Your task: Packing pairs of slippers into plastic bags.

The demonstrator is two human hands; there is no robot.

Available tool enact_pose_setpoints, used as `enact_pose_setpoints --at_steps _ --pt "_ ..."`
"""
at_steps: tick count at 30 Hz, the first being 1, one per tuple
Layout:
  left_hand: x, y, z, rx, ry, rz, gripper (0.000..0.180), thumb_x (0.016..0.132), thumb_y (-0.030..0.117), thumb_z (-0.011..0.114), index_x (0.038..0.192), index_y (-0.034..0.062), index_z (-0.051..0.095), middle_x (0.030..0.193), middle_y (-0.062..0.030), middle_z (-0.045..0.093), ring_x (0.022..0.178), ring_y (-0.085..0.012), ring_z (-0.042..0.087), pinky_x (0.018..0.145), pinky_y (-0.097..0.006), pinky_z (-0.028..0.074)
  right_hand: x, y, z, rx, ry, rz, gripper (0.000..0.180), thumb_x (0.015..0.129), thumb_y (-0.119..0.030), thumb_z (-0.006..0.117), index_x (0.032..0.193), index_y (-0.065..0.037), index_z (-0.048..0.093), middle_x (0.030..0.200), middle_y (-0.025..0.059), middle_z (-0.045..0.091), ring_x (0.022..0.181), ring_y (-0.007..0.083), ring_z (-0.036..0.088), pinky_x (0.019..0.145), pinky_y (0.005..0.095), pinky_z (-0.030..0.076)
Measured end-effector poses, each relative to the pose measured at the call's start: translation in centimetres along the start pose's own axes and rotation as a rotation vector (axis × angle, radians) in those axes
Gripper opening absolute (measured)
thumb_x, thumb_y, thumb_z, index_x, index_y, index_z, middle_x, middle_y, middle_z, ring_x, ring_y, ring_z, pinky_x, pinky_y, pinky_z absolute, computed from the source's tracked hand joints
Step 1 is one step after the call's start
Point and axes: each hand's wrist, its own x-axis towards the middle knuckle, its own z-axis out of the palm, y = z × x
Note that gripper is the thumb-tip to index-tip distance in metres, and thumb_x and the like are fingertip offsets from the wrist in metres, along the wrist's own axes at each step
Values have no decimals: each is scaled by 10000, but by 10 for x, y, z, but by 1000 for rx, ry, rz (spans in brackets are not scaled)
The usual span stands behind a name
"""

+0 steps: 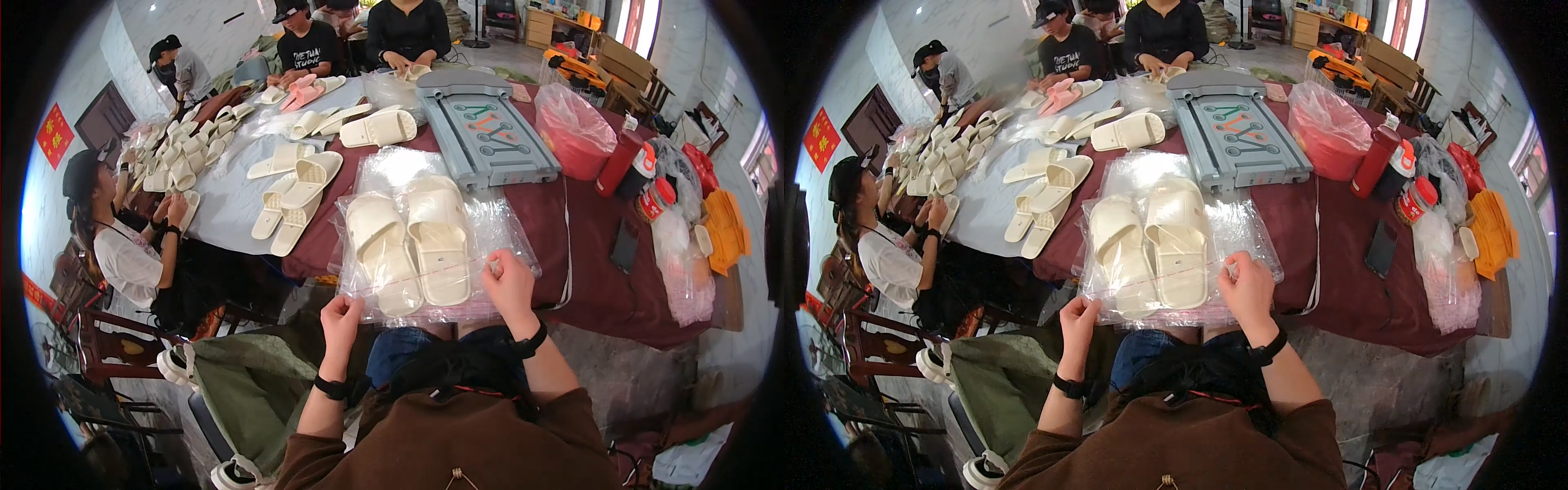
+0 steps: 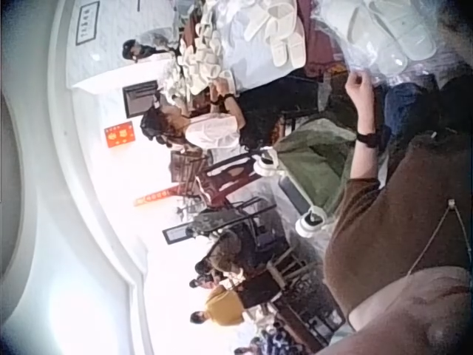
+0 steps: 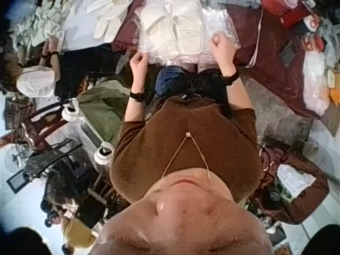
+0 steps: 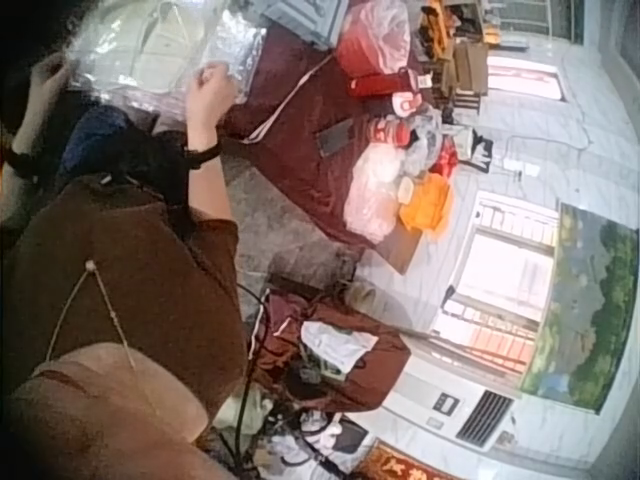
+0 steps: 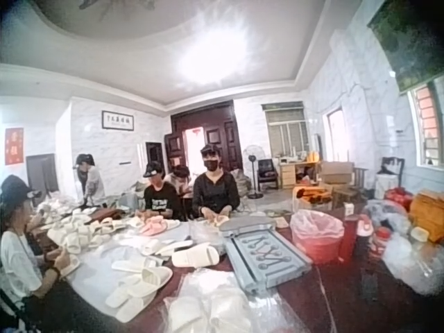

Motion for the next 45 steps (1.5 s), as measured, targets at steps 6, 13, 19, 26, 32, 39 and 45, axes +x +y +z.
enact_pose_setpoints --at_steps 6,13,19,26,32,39,45 --pt "-1 2 6 -96 12 -122 255 893 101 704 681 49 573 633 32 581 565 -27 491 528 -212 356 5 -34 0 -244 189 -173 312 789 -52 688 1089 -106 620 994 84 620 965 302 577 838 451 459" --pt "-6 4 4 -303 -74 -238 95 951 110 649 885 46 624 804 -8 652 664 -69 580 576 -222 439 -2 -54 13 -33 -175 -412 304 854 -250 727 1097 -83 652 1129 97 594 1093 311 548 915 454 444" --pt "-25 46 10 -533 -198 -489 281 1038 137 531 1281 4 575 994 -23 644 808 -107 604 760 -293 575 -3 -32 24 80 -231 -136 372 807 -275 791 1089 -70 662 1117 107 590 1063 339 569 873 434 491" --pt "-44 63 41 -194 -265 16 246 1043 93 543 1226 -12 669 1066 -26 683 819 -68 604 736 -212 493 0 -16 24 208 -274 8 412 797 -277 810 1084 -30 646 1104 137 580 1055 359 574 894 427 492" --pt "-30 52 50 -533 -207 -143 264 1061 171 531 1250 13 625 1118 -25 613 973 -123 570 907 -303 462 -2 -21 22 199 -274 72 422 807 -282 803 1103 -34 633 1083 143 583 1031 361 586 874 436 495" --pt "-18 37 69 -684 -20 -260 411 1021 192 613 1379 27 497 1236 -84 621 1155 -173 579 969 -313 471 -6 -20 28 79 -206 -3 461 822 -284 791 1158 -34 595 1122 158 555 1076 380 556 887 456 485" --pt "-2 33 69 -416 -167 -227 385 953 29 617 1327 -29 544 1200 -116 665 1090 -196 646 948 -326 513 -2 -24 23 125 -269 119 655 804 -295 806 1315 -27 496 1206 204 507 1120 405 539 940 459 476"
